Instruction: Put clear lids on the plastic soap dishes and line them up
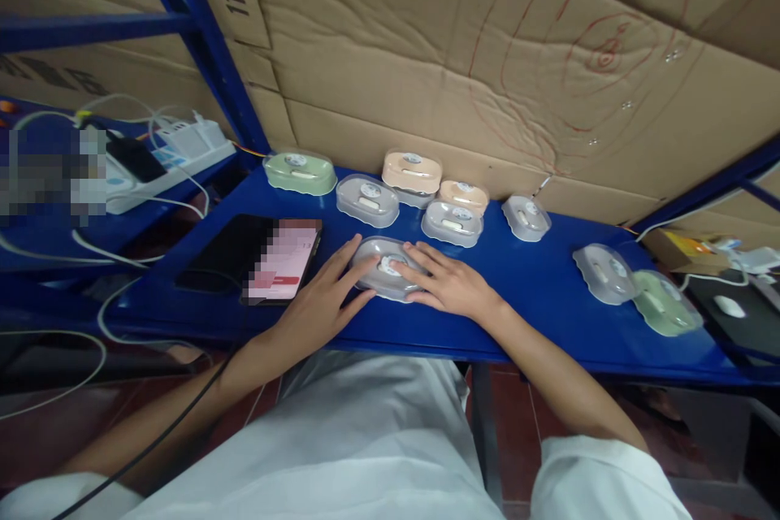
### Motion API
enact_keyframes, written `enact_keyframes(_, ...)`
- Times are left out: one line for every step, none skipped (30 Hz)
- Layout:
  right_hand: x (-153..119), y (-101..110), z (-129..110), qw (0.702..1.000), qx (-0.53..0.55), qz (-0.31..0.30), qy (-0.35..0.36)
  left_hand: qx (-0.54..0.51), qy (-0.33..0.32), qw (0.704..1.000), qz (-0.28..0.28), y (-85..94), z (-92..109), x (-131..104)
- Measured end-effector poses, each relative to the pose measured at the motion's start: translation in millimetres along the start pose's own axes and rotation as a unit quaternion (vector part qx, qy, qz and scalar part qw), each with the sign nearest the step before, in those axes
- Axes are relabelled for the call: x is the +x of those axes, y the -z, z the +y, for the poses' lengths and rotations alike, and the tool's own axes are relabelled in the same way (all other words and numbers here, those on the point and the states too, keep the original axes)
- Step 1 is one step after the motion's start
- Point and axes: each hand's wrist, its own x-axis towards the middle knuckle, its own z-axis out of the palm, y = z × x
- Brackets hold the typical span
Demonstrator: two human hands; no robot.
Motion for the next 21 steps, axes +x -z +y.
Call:
enact_keyframes(-0.8, 0.5, -0.3, 1.000, 0.005, 0.000, -0.005, 0.003, -0.008, 1.000, -0.005, 0.1, 0.5, 0.5)
enact_keyframes(-1.6, 1.1, -0.6, 1.000, 0.016, 0.002, -0.010, 0.005, -0.013, 1.000, -0.012, 0.3, 1.1, 0.9)
enact_keyframes(-2.2, 1.8, -0.8, 0.999, 0.032, 0.005, -0.015, 0.006, -0.014, 1.000, -0.019, 0.5, 1.7, 1.3)
enact_keyframes(-2.7, 2.5, -0.9, 0.998, 0.055, 0.010, -0.022, 0.005, -0.013, 1.000, -0.026, 0.8, 2.3, 1.6)
enact_keyframes(-3.1, 3.0, -1.0, 0.996, 0.082, 0.016, -0.030, 0.004, -0.010, 0.999, -0.031, 1.1, 2.7, 1.9)
enact_keyframes(-3.4, 3.2, -1.2, 0.993, 0.108, 0.024, -0.038, 0.003, -0.006, 0.999, -0.033, 1.4, 2.9, 2.0)
enact_keyframes(-3.6, 2.9, -1.6, 0.990, 0.132, 0.031, -0.046, 0.004, -0.004, 0.999, -0.034, 1.6, 3.0, 2.1)
enact_keyframes(-3.7, 2.0, -2.2, 0.986, 0.150, 0.038, -0.053, 0.006, -0.004, 0.999, -0.034, 1.8, 2.9, 2.1)
enact_keyframes(-3.5, 0.7, -3.1, 0.984, 0.163, 0.043, -0.058, 0.008, -0.006, 0.999, -0.035, 1.9, 2.7, 2.1)
enact_keyframes(-3.0, -0.8, -4.3, 0.983, 0.169, 0.047, -0.061, 0.008, -0.008, 0.999, -0.035, 2.1, 2.4, 2.1)
enact_keyframes(-2.1, -2.1, -5.5, 0.982, 0.172, 0.049, -0.062, 0.007, -0.009, 0.999, -0.035, 2.2, 2.2, 2.0)
enact_keyframes(-0.9, -2.6, -6.3, 0.982, 0.173, 0.047, -0.060, 0.006, -0.008, 0.999, -0.036, 2.4, 2.0, 2.0)
enact_keyframes(0.3, -1.7, -6.4, 0.983, 0.172, 0.041, -0.056, 0.004, -0.006, 0.999, -0.035, 2.7, 2.0, 2.1)
enact_keyframes(1.0, 1.1, -5.0, 0.984, 0.170, 0.034, -0.048, 0.003, -0.004, 0.999, -0.034, 3.0, 2.2, 2.2)
enact_keyframes(0.4, 6.2, -1.4, 0.985, 0.165, 0.028, -0.043, 0.004, -0.001, 0.999, -0.033, 3.4, 2.6, 2.4)
enact_keyframes(-2.5, 13.9, 4.7, 0.986, 0.156, 0.029, -0.047, 0.005, 0.002, 0.999, -0.032, 3.8, 3.2, 2.6)
enact_keyframes(-8.7, 23.9, 13.9, 0.987, 0.138, 0.042, -0.069, 0.006, 0.003, 0.999, -0.033, 4.2, 3.7, 2.8)
enact_keyframes(-19.2, 36.0, 26.1, 0.985, 0.111, 0.065, -0.113, 0.007, 0.003, 0.999, -0.034, 4.5, 4.3, 3.0)
enact_keyframes(-34.7, 49.5, 41.0, 0.976, 0.073, 0.100, -0.177, 0.008, 0.002, 0.999, -0.036, 4.6, 4.6, 3.2)
enact_keyframes(-55.6, 63.8, 57.7, 0.954, 0.024, 0.137, -0.266, 0.010, 0.002, 0.999, -0.037, 4.7, 4.8, 3.3)
enact_keyframes(-81.9, 78.1, 75.3, 0.922, -0.025, 0.158, -0.351, 0.010, 0.001, 0.999, -0.037, 4.5, 4.7, 3.5)
